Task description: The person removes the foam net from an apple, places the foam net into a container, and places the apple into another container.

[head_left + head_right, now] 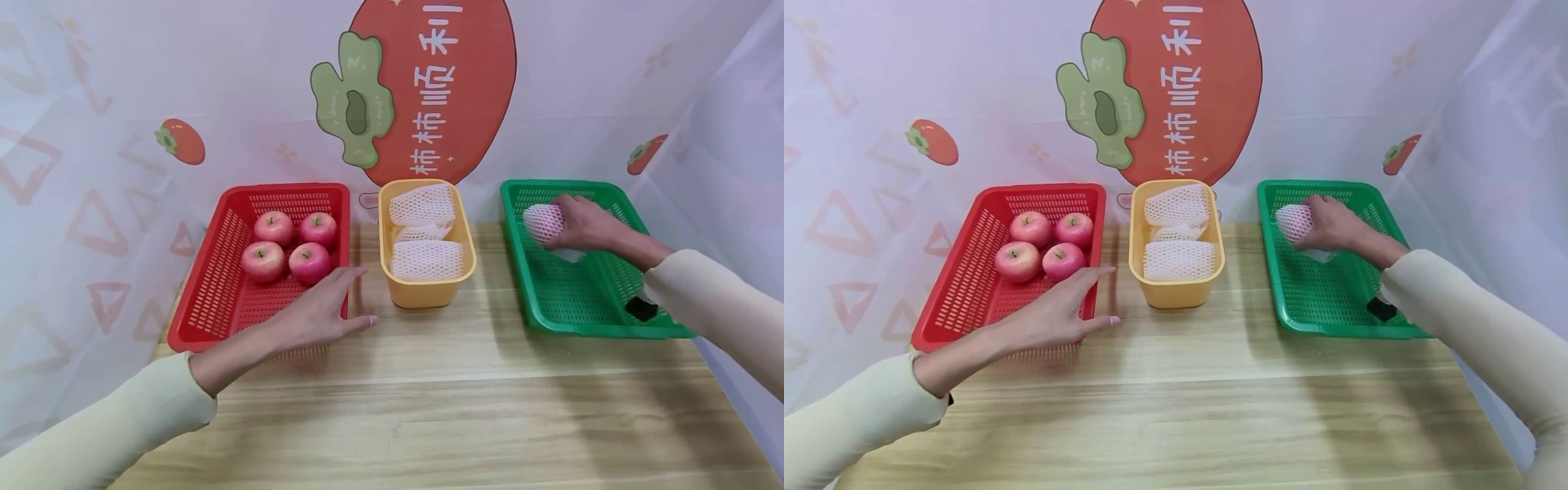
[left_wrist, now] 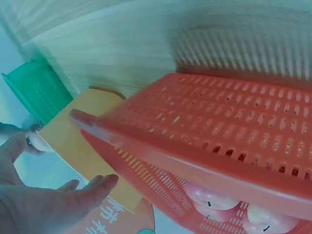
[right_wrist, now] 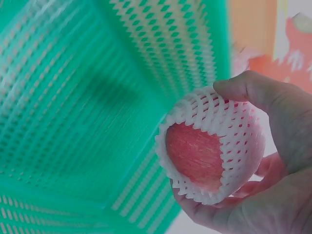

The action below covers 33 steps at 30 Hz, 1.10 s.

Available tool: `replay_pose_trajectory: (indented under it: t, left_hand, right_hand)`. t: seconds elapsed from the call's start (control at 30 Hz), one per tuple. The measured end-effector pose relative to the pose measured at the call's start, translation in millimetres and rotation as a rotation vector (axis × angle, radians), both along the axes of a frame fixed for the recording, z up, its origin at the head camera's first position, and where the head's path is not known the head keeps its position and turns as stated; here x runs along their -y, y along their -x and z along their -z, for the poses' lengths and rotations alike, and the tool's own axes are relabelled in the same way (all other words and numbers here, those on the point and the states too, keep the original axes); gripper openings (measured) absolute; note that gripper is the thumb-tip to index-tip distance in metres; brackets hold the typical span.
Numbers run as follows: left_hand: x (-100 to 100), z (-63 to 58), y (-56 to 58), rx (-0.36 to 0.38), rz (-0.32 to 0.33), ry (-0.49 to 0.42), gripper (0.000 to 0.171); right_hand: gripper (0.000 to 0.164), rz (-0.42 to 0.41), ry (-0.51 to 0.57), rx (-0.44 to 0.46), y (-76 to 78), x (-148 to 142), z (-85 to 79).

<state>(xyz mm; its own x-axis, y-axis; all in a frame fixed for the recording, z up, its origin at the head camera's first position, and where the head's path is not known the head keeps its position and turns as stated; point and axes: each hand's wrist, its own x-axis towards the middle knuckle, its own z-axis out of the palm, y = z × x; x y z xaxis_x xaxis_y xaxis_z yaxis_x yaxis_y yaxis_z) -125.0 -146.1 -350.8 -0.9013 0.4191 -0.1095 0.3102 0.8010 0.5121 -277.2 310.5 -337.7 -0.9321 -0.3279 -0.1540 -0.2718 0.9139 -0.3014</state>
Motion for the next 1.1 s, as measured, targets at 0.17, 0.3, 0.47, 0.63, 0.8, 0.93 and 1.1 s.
replay_pose_trajectory:
  t: [0.17,0.3,0.47,0.63,0.8,0.93,1.1]
  left_hand:
    - [-2.6,1.2,-4.1,0.024,0.002,0.001,0.085]
    - [-5.6,2.2,-7.7,0.017,0.021,-0.016,0.083]
    - [-10.3,3.9,-13.7,0.007,0.031,-0.035,0.079]
    - [-14.4,7.1,-20.2,-0.011,0.047,-0.06,0.074]
    - [-20.4,11.0,-26.8,-0.016,0.064,-0.087,0.071]
    - [-25.5,15.5,-33.6,-0.019,0.073,-0.102,0.068]
    - [-30.7,23.9,-41.8,-0.014,0.095,-0.12,0.066]
  right_hand:
    - [0.082,-0.008,0.024,-0.025,-20.5,20.0,-17.0]
    - [0.083,-0.037,0.056,-0.059,-37.8,33.3,-26.8]
    - [0.086,-0.075,0.101,-0.084,-60.1,50.3,-31.4]
    - [0.087,-0.123,0.154,-0.09,-82.2,67.3,-31.0]
    - [0.088,-0.181,0.19,-0.083,-103.5,81.3,-25.2]
    - [0.088,-0.235,0.19,-0.059,-119.3,90.0,-18.9]
    - [0.088,-0.294,0.209,-0.027,-135.0,99.4,-9.9]
